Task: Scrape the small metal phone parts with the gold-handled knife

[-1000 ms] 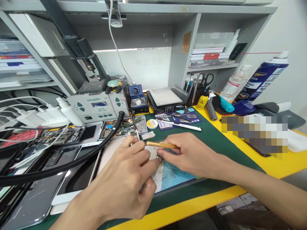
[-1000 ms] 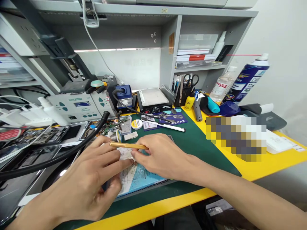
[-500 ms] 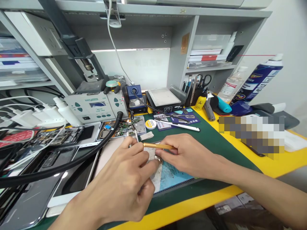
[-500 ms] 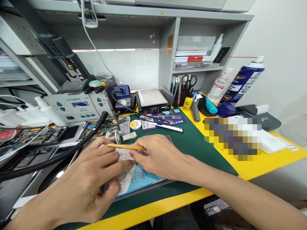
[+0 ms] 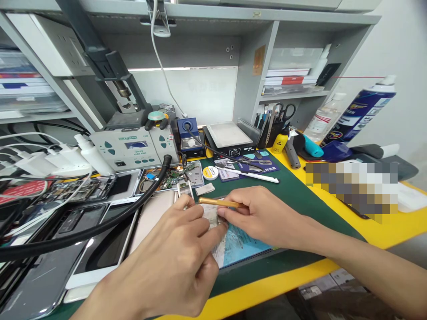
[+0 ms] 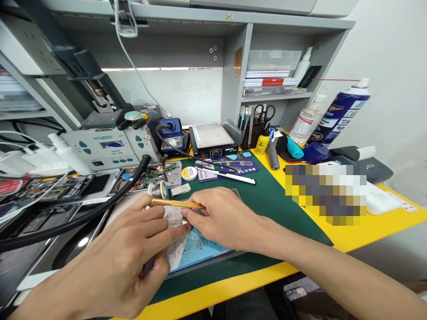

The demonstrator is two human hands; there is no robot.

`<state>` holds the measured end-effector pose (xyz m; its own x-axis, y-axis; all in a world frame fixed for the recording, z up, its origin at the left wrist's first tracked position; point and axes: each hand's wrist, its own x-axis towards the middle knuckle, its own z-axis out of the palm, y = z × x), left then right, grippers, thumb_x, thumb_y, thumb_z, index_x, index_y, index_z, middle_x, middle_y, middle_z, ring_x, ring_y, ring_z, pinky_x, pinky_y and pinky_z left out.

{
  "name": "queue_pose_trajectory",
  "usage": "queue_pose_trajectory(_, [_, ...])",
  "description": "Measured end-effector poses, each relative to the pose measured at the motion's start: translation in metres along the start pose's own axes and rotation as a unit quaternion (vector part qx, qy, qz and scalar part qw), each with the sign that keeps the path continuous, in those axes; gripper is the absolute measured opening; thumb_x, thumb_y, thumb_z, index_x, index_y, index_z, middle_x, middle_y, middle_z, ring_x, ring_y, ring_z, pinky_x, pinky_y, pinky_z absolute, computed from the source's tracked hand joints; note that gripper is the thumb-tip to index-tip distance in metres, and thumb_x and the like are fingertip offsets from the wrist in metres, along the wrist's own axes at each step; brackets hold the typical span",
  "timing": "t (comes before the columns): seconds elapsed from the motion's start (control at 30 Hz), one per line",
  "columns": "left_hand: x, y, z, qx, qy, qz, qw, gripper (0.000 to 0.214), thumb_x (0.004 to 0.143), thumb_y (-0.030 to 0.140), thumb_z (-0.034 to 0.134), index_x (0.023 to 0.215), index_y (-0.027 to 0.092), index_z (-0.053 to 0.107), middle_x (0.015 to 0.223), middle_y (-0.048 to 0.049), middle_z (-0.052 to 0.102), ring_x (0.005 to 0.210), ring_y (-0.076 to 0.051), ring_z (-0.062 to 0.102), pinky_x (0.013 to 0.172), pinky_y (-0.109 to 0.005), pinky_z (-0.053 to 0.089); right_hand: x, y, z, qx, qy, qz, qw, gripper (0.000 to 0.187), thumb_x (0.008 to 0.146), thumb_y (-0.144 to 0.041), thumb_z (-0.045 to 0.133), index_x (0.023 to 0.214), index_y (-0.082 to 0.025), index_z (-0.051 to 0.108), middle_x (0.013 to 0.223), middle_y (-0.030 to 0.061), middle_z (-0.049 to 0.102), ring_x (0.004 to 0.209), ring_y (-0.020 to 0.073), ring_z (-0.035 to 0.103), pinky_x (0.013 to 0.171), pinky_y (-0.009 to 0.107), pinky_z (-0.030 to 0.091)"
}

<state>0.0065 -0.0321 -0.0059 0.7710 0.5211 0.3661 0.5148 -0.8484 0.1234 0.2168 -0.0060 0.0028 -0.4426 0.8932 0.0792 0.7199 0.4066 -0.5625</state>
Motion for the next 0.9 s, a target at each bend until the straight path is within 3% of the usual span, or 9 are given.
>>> queue_pose_trajectory(0.33, [-0.0006, 0.0005, -0.0008, -0.007, -0.007, -0.012, 1.000, 0.021, 0.076, 0.017, 0.055, 0.095, 0.016, 0.065, 0.065, 0.0004, 0.051, 0.065, -0.018, 0.043, 0.074, -0.043, 0.037, -0.0019, 0.0019, 0.0038, -0.021, 0.015, -0.044, 0.999, 0.036, 0.094, -0.028, 0.056, 0.063, -0.019, 0.040, 0.058, -0.0058, 0.045, 0.054, 0.0089, 0.036, 0.052, 0.027, 0.022])
queue_pose_trajectory(0.7, [-0.0031, 0.0007, 0.0000, -0.010, -0.020, -0.023, 0.999, 0.024, 0.077, 0.018, 0.054, 0.098, 0.018, 0.065, 0.065, -0.0001, 0.051, 0.067, -0.020, 0.043, 0.073, -0.043, 0.035, -0.0013, 0.0041, 0.0004, -0.003, -0.013, -0.013, 1.000, 0.041, 0.095, -0.035, 0.056, 0.062, -0.020, 0.038, 0.055, -0.0068, 0.038, 0.053, 0.0094, 0.032, 0.048, 0.027, 0.021])
queue_pose_trajectory(0.9, [-0.0029, 0.0016, -0.0013, -0.017, -0.017, -0.022, 0.999, 0.014, 0.077, 0.015, 0.055, 0.088, 0.018, 0.064, 0.066, -0.0006, 0.052, 0.067, -0.019, 0.045, 0.072, -0.044, 0.036, 0.0012, 0.0032, -0.0001, -0.014, -0.007, -0.016, 1.000, 0.042, 0.094, -0.033, 0.055, 0.061, -0.019, 0.034, 0.054, -0.0068, 0.036, 0.052, 0.0092, 0.030, 0.047, 0.028, 0.019])
